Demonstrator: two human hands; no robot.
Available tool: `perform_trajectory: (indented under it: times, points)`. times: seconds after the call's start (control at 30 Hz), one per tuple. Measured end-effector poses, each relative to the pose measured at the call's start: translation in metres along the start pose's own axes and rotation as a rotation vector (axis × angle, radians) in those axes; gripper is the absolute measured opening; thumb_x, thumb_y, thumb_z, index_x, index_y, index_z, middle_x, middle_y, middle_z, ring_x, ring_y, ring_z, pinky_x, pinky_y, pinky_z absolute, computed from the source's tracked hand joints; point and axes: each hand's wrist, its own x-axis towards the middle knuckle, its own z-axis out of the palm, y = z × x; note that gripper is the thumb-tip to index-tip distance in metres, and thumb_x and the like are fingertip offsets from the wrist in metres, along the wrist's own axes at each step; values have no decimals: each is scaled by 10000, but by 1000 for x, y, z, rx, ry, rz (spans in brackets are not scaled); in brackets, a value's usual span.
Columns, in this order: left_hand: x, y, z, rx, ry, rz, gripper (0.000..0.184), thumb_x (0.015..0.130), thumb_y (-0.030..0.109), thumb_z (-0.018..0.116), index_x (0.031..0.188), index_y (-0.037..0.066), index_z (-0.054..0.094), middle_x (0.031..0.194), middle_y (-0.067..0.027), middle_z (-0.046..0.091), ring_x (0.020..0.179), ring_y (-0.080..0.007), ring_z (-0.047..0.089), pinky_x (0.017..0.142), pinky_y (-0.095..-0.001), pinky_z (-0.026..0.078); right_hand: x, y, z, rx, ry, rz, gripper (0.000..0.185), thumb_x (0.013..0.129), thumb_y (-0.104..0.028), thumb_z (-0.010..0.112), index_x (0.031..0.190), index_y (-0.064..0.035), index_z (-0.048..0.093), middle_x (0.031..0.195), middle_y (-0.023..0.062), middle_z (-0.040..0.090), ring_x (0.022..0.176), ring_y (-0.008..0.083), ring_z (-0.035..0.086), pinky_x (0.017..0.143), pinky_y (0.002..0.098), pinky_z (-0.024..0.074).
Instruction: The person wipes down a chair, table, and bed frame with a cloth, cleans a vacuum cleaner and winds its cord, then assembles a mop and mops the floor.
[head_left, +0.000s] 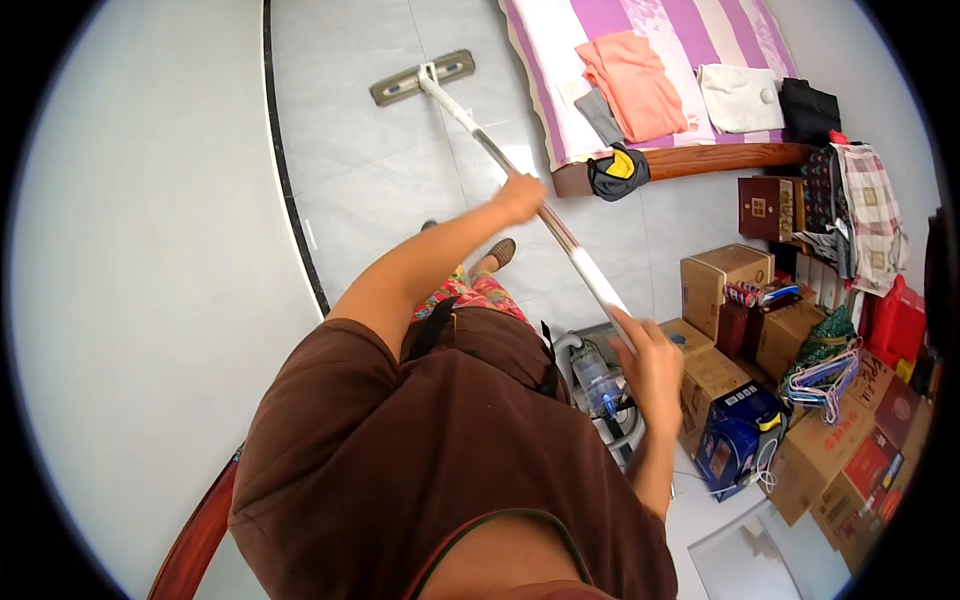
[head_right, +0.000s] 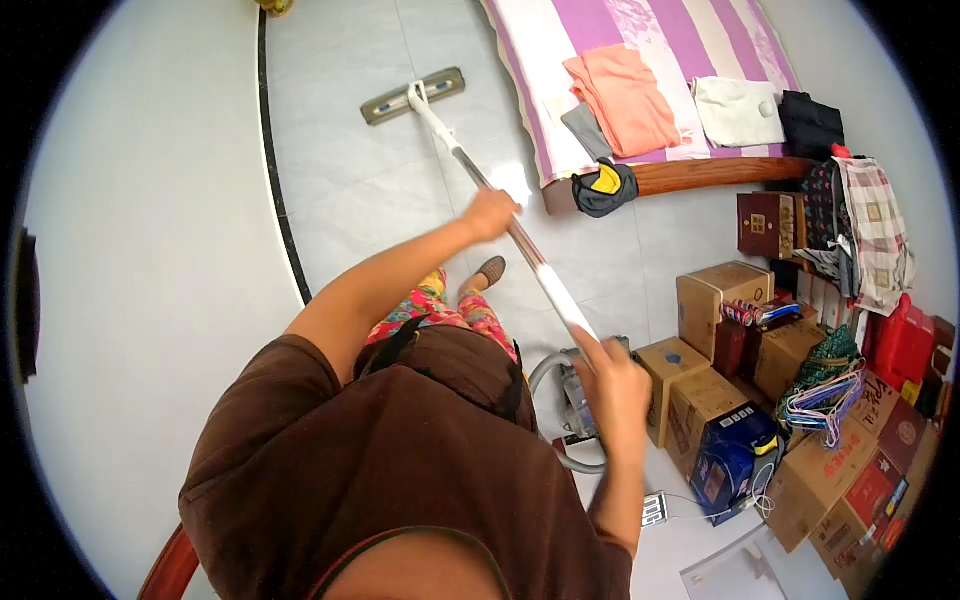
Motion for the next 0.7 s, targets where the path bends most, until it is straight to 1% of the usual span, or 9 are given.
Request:
perform_trajectory:
  times: [0.03,0.1,0.2,0.23,0.3,0.37,0.57,0.6,0.7]
  points:
    - [-2,21,-2,-71,80,99,113,700,146,712,808,157,681,806,-65,658,876,-283,647,760,-441,489,-13,6,-16,32,42,8,431,754,-120,760,1170,-185,670,808,137,614,686,326,623,599,424,481]
    - [1,65,-9,-207,41,312,64,676,115,686,718,137,644,698,-98,632,740,-338,640,691,-477,502,-39,-3,-60,60,11,186,415,728,-77,773,1130,-128,685,872,157,653,757,337,643,641,411,489]
    - [-8,133,-42,-415,-117,521,49,729,153,650,772,132,641,736,-111,662,769,-341,655,690,-482,507,-81,-14,-104,43,129,307,459,678,-11,779,1122,-52,672,926,181,680,814,350,667,706,388,514]
    - [-12,148,-55,-480,-113,606,62,735,149,649,794,132,639,738,-111,664,769,-342,655,687,-479,505,-94,-21,-117,5,153,360,470,662,9,778,1117,-30,669,939,186,686,824,355,670,722,385,519]
    - [-15,167,-73,-563,-130,730,83,739,140,649,821,134,635,733,-105,662,763,-337,652,687,-467,494,-110,-45,-139,-33,67,571,443,694,59,736,1127,14,649,1076,179,692,990,348,666,879,368,505]
    - [-15,171,-85,-598,-178,801,99,735,131,653,831,137,630,720,-92,655,752,-325,648,693,-450,474,-112,-64,-139,-81,151,548,455,677,63,739,1120,-2,657,1043,177,696,957,346,671,850,378,513]
    - [-1,121,-105,-557,29,738,110,723,116,674,816,147,625,656,-48,609,705,-274,619,722,-393,404,-62,-95,-142,-136,163,560,421,690,50,740,1098,-20,667,1001,173,695,905,356,669,790,383,519]
    - [7,112,-108,-544,50,726,106,726,116,672,817,148,628,659,-47,608,706,-272,618,719,-394,404,-53,-90,-138,-207,217,435,453,651,32,759,1091,-31,673,874,148,677,765,325,670,669,374,519]
    - [33,83,-118,-522,135,672,102,733,111,671,820,153,638,666,-41,607,713,-261,616,713,-393,401,-8,-96,-140,-240,269,392,439,645,30,765,1070,-41,680,855,139,670,743,321,663,644,372,513]
